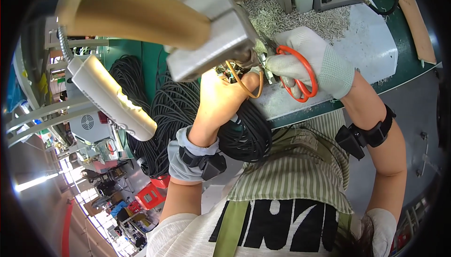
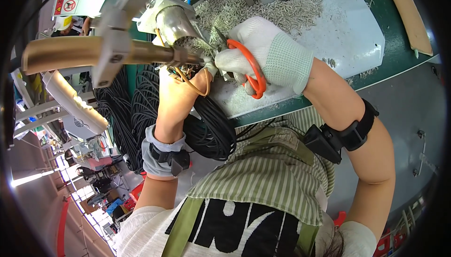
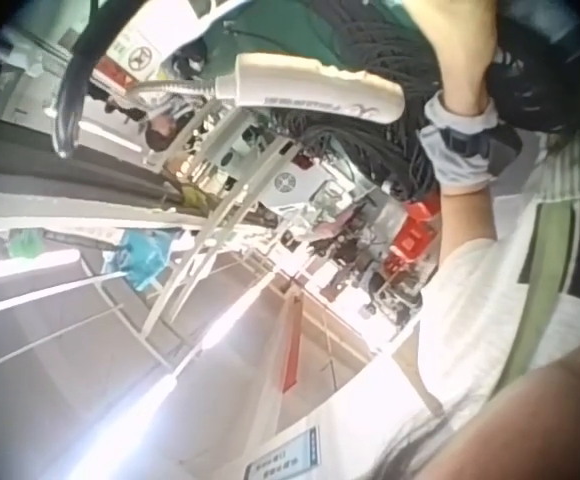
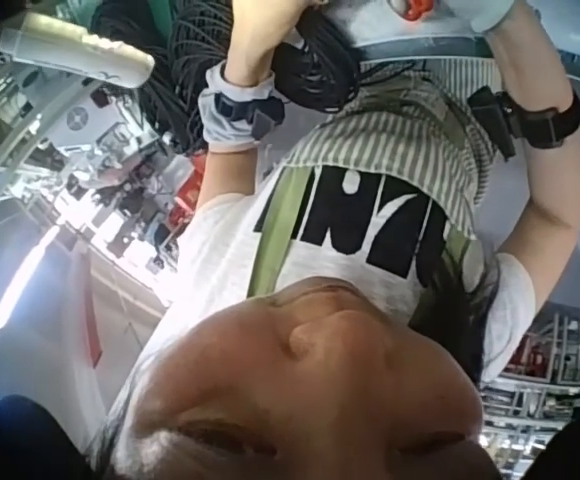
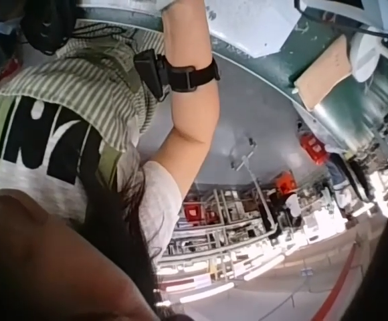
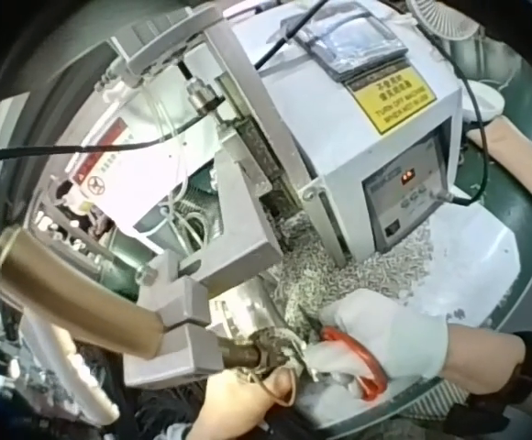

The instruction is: The person picks up a bundle of cables, trims the wire ends with shears, and inserts them into a machine for processing. After the machine finishes, the person removes the cables and sets them aside.

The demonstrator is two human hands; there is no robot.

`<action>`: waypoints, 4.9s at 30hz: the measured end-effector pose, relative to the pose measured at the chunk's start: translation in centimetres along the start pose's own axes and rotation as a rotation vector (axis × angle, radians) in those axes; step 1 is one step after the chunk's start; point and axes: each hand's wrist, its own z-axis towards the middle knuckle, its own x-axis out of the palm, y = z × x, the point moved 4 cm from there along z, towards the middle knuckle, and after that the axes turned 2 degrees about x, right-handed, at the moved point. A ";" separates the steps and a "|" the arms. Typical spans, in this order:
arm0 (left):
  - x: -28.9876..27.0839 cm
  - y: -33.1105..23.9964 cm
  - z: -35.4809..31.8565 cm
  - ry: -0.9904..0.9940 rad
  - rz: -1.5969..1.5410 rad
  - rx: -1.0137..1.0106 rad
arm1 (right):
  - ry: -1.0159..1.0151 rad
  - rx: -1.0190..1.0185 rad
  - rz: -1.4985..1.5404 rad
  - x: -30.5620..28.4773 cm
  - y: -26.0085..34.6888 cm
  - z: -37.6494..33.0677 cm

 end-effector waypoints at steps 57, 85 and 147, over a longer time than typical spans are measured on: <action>2.4 -2.8 -11.6 -0.072 -0.225 0.131 | -0.742 -0.703 -0.762 7.7 2.6 -12.9; 3.0 -4.1 -10.5 0.064 0.141 0.512 | -0.462 -0.430 -0.465 8.6 0.5 -13.1; 0.1 0.7 -0.4 -0.035 -0.111 -0.106 | -0.027 -0.014 0.106 0.7 -1.7 0.1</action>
